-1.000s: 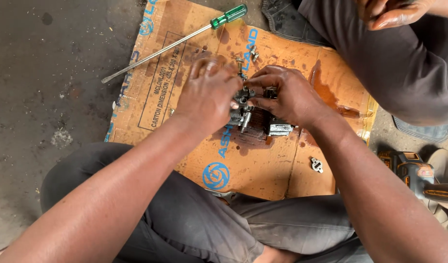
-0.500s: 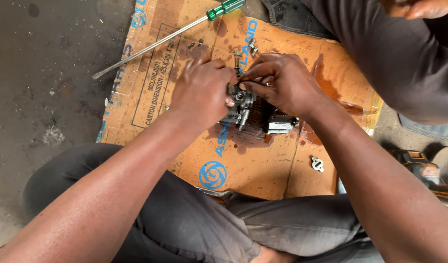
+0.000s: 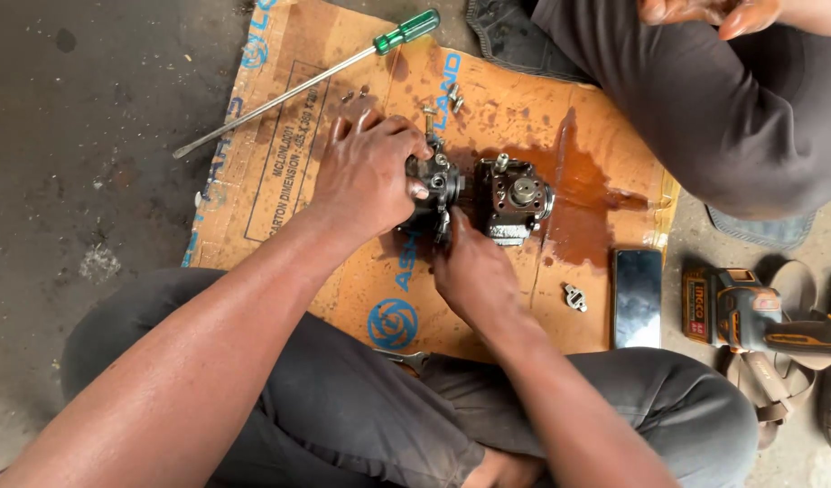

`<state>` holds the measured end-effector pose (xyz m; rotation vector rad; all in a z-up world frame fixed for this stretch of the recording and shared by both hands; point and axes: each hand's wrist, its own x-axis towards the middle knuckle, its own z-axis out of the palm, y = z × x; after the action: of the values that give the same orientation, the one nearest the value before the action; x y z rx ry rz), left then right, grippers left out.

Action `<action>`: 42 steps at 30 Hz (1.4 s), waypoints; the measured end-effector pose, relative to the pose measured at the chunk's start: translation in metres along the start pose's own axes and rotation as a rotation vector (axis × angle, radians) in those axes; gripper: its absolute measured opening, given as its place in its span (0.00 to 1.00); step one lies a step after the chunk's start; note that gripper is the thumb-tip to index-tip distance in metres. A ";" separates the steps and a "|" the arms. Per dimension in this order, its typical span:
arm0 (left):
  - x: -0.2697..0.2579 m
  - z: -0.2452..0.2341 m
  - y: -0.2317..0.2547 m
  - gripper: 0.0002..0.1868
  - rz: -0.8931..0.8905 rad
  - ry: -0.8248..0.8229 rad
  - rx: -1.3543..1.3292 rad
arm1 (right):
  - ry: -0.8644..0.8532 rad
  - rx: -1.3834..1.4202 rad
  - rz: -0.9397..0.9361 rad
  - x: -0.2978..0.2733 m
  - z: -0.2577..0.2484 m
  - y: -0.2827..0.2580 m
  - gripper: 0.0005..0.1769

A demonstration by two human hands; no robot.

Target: The person is disassembling and assembling mechanical parts, likely from a vehicle, while sitting on the floor.

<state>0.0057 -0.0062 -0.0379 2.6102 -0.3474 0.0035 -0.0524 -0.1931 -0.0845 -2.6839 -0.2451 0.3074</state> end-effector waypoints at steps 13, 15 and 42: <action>0.001 -0.007 0.009 0.19 0.039 -0.002 0.031 | 0.147 0.077 0.017 -0.010 -0.004 -0.001 0.31; 0.002 -0.005 0.008 0.18 -0.003 -0.014 0.012 | 0.166 0.160 -0.023 -0.010 -0.037 -0.003 0.27; -0.007 -0.002 0.007 0.16 -0.013 0.072 -0.026 | 0.014 0.371 -0.115 -0.037 -0.092 0.014 0.18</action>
<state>-0.0025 -0.0097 -0.0336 2.5795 -0.3033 0.0873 -0.0633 -0.2500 -0.0021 -2.2954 -0.3048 0.2694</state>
